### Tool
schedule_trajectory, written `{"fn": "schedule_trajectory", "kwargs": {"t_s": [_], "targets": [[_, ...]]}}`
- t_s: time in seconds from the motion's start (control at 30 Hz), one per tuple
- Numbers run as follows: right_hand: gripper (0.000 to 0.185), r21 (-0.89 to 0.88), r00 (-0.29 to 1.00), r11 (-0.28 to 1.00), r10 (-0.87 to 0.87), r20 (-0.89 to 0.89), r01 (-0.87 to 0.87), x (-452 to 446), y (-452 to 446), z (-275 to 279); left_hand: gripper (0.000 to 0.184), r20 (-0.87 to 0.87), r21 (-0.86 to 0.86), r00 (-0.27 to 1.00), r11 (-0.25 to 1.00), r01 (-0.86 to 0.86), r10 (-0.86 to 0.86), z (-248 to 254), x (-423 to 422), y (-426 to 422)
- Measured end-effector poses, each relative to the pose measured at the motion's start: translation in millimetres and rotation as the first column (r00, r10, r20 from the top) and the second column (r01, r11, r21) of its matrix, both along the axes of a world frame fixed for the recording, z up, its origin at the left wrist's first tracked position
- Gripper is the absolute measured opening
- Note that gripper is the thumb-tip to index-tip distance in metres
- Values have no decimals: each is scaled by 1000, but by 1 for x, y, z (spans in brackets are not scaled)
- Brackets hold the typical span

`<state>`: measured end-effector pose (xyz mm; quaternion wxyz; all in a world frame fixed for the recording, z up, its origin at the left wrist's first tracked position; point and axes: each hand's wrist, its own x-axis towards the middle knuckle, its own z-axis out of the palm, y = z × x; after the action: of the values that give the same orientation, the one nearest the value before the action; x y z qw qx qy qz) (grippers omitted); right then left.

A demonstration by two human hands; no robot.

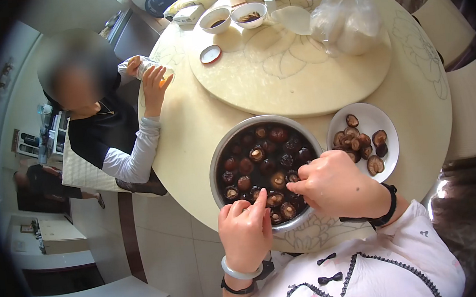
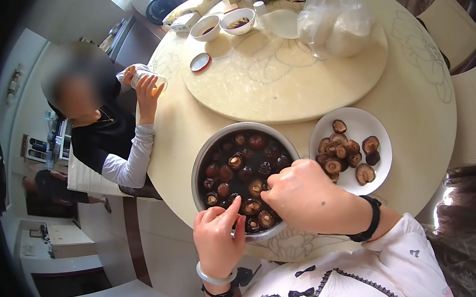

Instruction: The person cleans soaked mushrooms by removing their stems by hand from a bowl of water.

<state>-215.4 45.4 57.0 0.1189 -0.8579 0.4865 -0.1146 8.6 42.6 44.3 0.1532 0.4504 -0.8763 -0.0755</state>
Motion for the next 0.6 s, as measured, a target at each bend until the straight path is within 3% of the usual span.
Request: {"fn": "schedule_trajectory", "kwargs": {"t_s": [0.13, 0.2, 0.3, 0.33, 0.47, 0.6], "targets": [[8, -50, 995, 996, -66, 78, 70, 0, -4, -1, 35, -97, -36, 995, 999, -30, 26, -3, 6, -10], [16, -77, 966, 992, -74, 248, 96, 4, -10, -4, 32, -137, -48, 990, 998, -29, 22, -5, 7, -18], [26, -151, 953, 971, -140, 269, 186, 13, -20, -20, 25, -197, -58, 980, 998, -32, 20, -9, 7, -30], [38, -149, 962, 973, -141, 233, 178, 14, -23, -26, 23, -179, -78, 984, 997, -16, 2, -12, 9, -35], [38, -194, 960, 968, -105, 259, 158, 25, -31, -47, 15, -164, -102, 986, 995, 21, -38, -21, 10, -43], [31, -228, 994, 972, -31, 107, 55, 32, -32, -63, 24, -163, -32, 986, 999, 28, -33, -26, 5, -44]]}}
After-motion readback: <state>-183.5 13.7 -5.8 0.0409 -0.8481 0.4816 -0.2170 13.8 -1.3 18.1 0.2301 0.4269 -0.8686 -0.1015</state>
